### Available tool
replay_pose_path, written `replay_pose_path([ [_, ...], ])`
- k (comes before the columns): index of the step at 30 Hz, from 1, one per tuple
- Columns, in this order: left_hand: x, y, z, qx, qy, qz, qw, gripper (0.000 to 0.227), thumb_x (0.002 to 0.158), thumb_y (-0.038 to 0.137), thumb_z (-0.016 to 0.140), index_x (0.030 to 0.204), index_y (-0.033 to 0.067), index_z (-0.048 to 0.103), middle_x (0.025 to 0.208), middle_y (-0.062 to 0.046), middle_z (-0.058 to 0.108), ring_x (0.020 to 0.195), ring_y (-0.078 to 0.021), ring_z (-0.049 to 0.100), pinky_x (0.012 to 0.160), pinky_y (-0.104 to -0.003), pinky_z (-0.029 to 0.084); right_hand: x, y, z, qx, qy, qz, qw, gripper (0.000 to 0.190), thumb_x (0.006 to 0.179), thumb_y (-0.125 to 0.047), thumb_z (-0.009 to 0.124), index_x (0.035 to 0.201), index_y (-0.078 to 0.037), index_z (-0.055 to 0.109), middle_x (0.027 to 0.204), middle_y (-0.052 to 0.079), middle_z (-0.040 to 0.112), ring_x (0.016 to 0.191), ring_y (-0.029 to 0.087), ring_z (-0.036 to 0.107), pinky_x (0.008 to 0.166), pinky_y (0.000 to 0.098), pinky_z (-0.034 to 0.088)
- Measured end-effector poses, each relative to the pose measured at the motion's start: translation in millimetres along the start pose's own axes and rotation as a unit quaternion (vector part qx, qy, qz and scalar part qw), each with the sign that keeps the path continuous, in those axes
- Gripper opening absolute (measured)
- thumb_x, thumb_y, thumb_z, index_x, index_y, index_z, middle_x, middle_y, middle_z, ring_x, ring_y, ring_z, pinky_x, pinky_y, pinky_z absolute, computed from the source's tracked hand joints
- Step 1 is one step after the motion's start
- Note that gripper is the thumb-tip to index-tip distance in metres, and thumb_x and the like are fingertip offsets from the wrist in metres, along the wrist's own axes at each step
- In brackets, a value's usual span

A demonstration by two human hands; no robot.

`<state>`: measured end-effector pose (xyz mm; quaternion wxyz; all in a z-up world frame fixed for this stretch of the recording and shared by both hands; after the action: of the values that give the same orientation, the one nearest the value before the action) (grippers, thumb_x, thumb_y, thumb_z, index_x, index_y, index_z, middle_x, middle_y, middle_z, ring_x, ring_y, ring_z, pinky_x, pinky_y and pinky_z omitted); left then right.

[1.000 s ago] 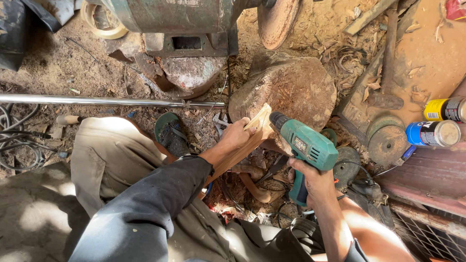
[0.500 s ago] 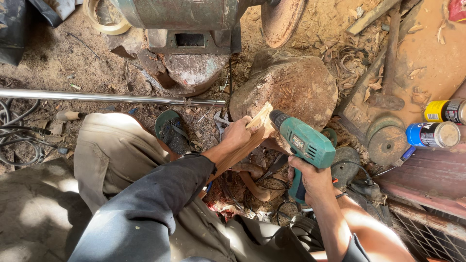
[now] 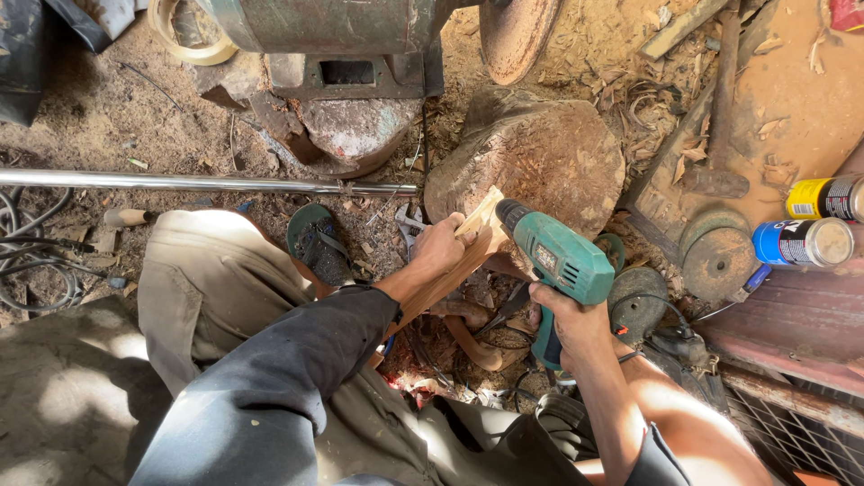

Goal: The person sits on the ground and uses a corded drill to make holes in a curved wooden piece. They reposition the wood and drill multiple times, creating several holes along its length.

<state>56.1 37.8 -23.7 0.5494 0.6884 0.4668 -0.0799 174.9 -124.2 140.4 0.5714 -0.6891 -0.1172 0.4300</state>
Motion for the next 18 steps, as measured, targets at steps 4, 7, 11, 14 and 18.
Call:
replay_pose_path([
  [4, -6, 4, -3, -0.013, -0.005, -0.011, 1.0, 0.041, 0.098, 0.039, 0.058, 0.133, 0.0181, 0.061, 0.076, -0.009, 0.074, 0.058, -0.0194, 0.067, 0.062, -0.04, 0.054, 3, 4, 1, 0.0, 0.008, 0.027, 1.0, 0.038, 0.078, 0.002, 0.074, 0.113, 0.002, 0.062, 0.081, 0.011, 0.066, 0.057, 0.02, 0.061, 0.048, 0.0337, 0.051],
  [7, -13, 9, -7, -0.012, -0.003, -0.005, 1.0, 0.038, 0.1, 0.039, 0.057, 0.131, 0.0178, 0.062, 0.077, -0.009, 0.074, 0.06, -0.0186, 0.07, 0.062, -0.04, 0.053, 4, 4, 5, 0.007, 0.008, 0.027, 1.0, 0.039, 0.077, 0.002, 0.074, 0.114, 0.001, 0.062, 0.081, 0.011, 0.065, 0.057, 0.02, 0.061, 0.048, 0.0337, 0.051],
  [11, -19, 13, -15, -0.005, 0.01, -0.016, 1.0, 0.035, 0.1, 0.039, 0.058, 0.129, 0.0195, 0.063, 0.077, -0.008, 0.074, 0.062, -0.0171, 0.069, 0.061, -0.04, 0.053, 0, 1, 7, 0.022, 0.008, 0.014, 1.0, 0.043, 0.076, 0.003, 0.074, 0.117, 0.0, 0.062, 0.083, 0.01, 0.066, 0.061, 0.018, 0.063, 0.048, 0.0332, 0.052],
  [14, -24, 13, -17, -0.012, 0.023, -0.032, 0.999, 0.034, 0.098, 0.038, 0.06, 0.127, 0.021, 0.064, 0.078, -0.006, 0.074, 0.063, -0.0167, 0.068, 0.061, -0.04, 0.052, -2, 2, 5, 0.027, 0.016, 0.019, 0.999, 0.044, 0.076, 0.004, 0.073, 0.118, 0.001, 0.061, 0.083, 0.011, 0.066, 0.06, 0.019, 0.063, 0.048, 0.0338, 0.053],
  [18, -18, 10, -8, -0.016, -0.002, -0.038, 0.999, 0.033, 0.1, 0.037, 0.058, 0.129, 0.0215, 0.063, 0.08, -0.007, 0.074, 0.064, -0.0182, 0.069, 0.065, -0.041, 0.056, -5, -4, 3, 0.032, 0.011, 0.019, 0.999, 0.043, 0.074, 0.005, 0.073, 0.116, 0.004, 0.061, 0.082, 0.012, 0.066, 0.059, 0.021, 0.064, 0.048, 0.0344, 0.053],
])
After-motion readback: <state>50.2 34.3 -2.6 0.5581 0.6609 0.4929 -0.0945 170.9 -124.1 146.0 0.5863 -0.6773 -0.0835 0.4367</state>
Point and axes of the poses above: each hand's wrist, its own x-axis towards the middle knuckle, its own z-axis out of the palm, y = z × x, the point moved 10 cm from there along x, towards the middle knuckle
